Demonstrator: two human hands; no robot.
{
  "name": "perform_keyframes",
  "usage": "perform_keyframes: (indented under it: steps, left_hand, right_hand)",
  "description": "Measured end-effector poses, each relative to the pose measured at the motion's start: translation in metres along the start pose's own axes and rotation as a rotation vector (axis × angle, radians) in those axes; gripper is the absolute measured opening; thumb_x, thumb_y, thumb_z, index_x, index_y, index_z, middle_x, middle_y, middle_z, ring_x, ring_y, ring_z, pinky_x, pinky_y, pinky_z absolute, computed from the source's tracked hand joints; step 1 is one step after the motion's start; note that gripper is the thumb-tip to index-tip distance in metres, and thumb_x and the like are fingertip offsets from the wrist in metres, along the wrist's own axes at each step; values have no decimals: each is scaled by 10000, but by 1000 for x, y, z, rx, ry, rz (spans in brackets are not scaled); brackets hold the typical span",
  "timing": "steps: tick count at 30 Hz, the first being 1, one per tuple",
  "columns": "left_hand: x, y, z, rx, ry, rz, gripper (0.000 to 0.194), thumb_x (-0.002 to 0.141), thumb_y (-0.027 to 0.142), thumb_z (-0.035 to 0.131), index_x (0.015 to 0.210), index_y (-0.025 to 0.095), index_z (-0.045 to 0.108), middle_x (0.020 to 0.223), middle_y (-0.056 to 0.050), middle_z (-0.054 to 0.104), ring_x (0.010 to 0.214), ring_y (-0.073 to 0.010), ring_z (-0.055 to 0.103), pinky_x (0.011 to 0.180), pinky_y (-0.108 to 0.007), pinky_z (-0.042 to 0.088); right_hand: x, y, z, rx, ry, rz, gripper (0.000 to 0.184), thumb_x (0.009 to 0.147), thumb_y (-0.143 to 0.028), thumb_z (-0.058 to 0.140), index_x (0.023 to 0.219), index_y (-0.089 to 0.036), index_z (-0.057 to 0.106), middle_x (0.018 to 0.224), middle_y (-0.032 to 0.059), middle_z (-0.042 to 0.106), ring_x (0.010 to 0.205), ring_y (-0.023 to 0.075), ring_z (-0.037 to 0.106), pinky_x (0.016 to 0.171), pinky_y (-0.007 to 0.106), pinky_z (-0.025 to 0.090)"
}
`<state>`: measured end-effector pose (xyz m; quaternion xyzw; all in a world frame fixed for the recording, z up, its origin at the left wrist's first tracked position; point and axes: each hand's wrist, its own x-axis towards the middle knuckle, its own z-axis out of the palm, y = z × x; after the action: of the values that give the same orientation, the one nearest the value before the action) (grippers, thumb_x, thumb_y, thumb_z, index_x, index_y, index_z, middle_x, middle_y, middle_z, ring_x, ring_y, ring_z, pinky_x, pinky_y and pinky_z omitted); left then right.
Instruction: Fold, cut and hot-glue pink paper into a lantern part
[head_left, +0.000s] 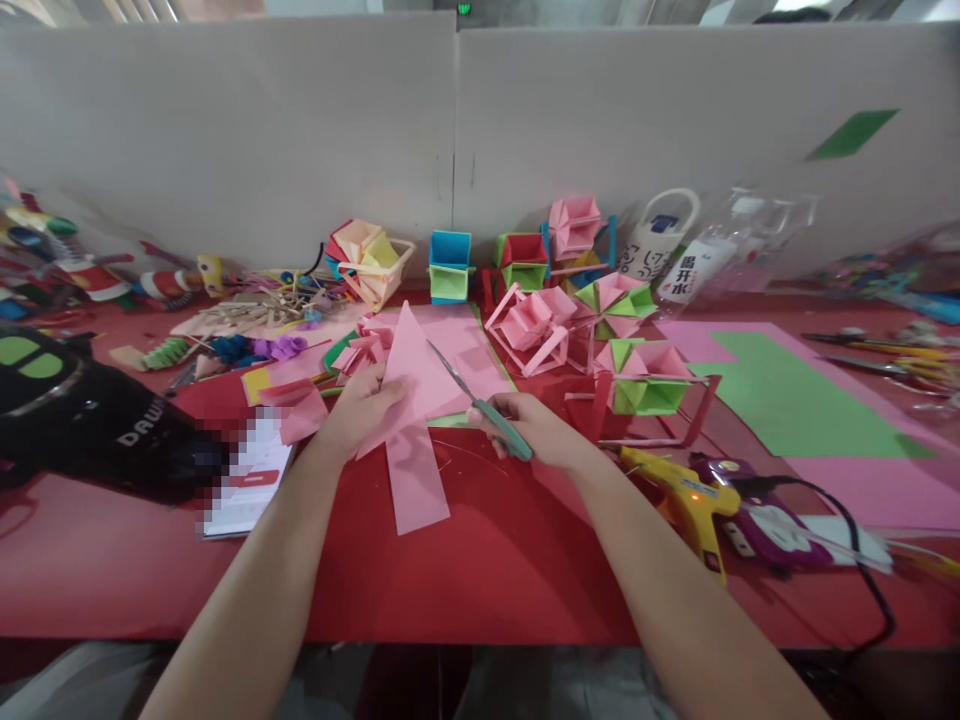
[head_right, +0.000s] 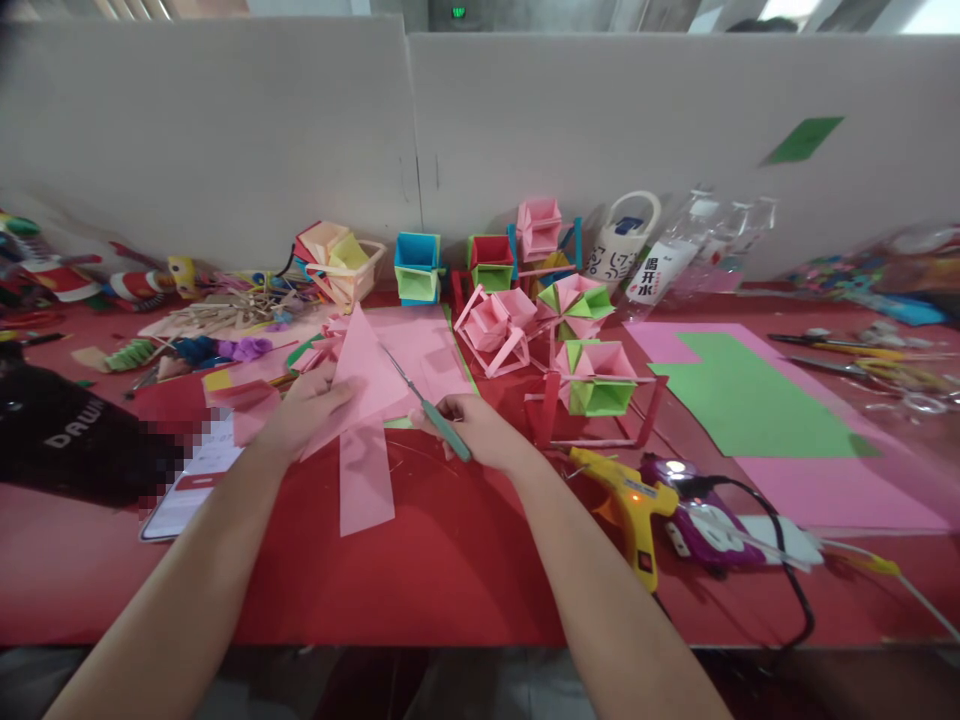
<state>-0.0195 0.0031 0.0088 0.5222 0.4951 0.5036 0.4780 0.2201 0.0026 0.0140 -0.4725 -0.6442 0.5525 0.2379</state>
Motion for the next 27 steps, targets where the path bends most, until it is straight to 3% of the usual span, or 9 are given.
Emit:
perform_keyframes:
  steps: [9,15,19,27]
  left_hand:
    - [1,-7,1,-53,-75,-33,313,719,400,768,896,156,685,792,-46,702,749,-199,641,665,-288,496]
    - [7,-18,-3,-124,94,-64,375,716,513,751,831,161,695,814,-58,704,832,-213,655,734,-298,500]
    - [8,-19,-3,-111,186,-86,398,693,542,754,767,160,666,702,-35,652,690,-188,620,624,-282,473]
    - [7,-13,0,-22,137,-4,345,701,483,758,687,174,604,610,-7,573,638,-181,569,564,-276,438]
  right_hand:
    - [1,2,2,29,-12,5,444,766,-589,712,718,-189,528,491,-11,583,433,100,486,463,230,351]
    - [2,5,2,42,-50,-1,434,762,-577,721,734,-188,529,501,-15,586,448,104,506,477,231,370]
    - [2,8,3,46,-89,-26,427,763,-569,724,737,-188,531,521,-16,596,448,102,507,475,231,378]
    - [3,12,6,55,-96,-36,440,782,-595,697,742,-193,522,526,-15,599,441,104,504,471,236,382]
